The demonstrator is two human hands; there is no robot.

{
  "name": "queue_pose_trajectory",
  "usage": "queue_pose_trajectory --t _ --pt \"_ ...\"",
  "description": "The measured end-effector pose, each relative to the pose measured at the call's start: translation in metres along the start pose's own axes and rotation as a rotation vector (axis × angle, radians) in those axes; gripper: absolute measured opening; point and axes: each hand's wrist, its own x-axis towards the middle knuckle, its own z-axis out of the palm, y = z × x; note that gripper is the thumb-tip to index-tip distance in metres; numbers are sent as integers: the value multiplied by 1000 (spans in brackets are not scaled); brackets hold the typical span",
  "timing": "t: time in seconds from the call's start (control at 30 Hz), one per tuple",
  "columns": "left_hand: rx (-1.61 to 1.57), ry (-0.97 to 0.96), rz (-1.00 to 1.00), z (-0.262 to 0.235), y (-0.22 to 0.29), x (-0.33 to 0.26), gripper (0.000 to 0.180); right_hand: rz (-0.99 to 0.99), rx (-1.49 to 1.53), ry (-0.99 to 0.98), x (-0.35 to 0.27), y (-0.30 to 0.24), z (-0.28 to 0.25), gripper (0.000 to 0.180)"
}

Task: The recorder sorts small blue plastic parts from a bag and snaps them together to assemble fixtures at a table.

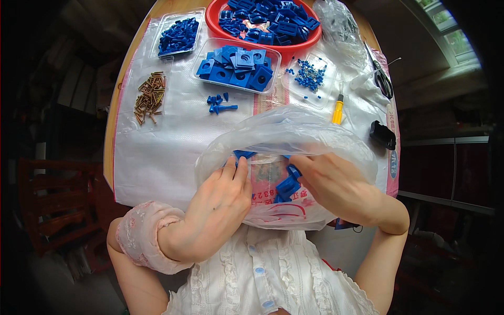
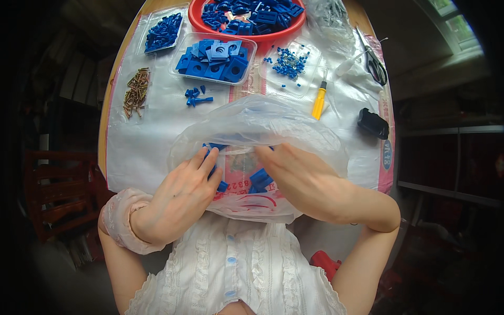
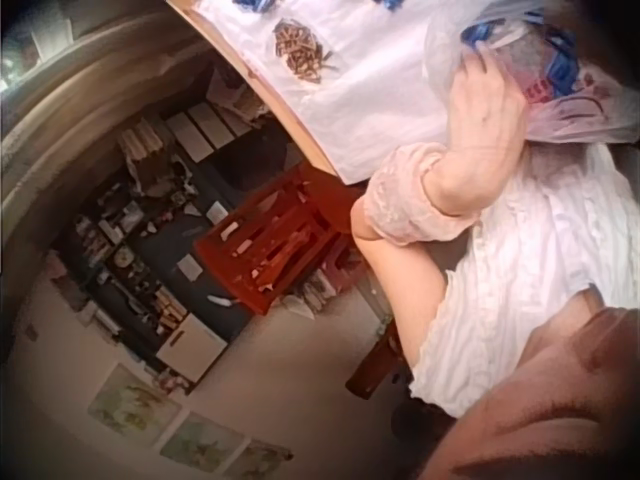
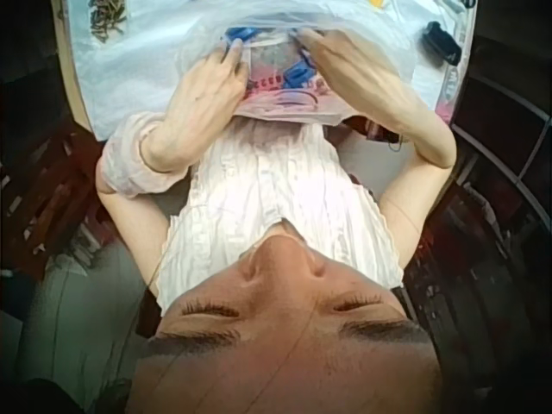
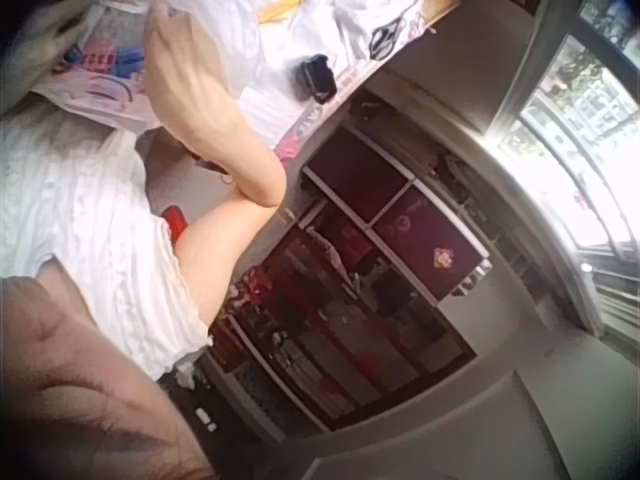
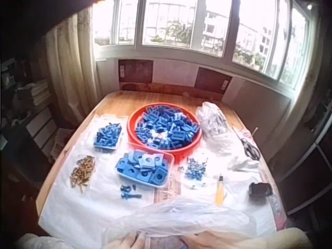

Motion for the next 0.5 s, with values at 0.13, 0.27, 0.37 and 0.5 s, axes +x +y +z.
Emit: queue_pose_trajectory --t 0.13,0.27,0.37,0.5 --pt "25 49 29 1 2 6 40 180 10 30 -5 -8 -24 50" --pt "-105 49 85 -7 3 32 47 269 -95 5 -5 -6 -31 46" --pt "-67 216 129 13 -7 53 55 323 -111 -48 -5 -4 -35 41" --pt "372 470 259 69 -20 56 61 244 -158 -110 -16 -1 -25 31"
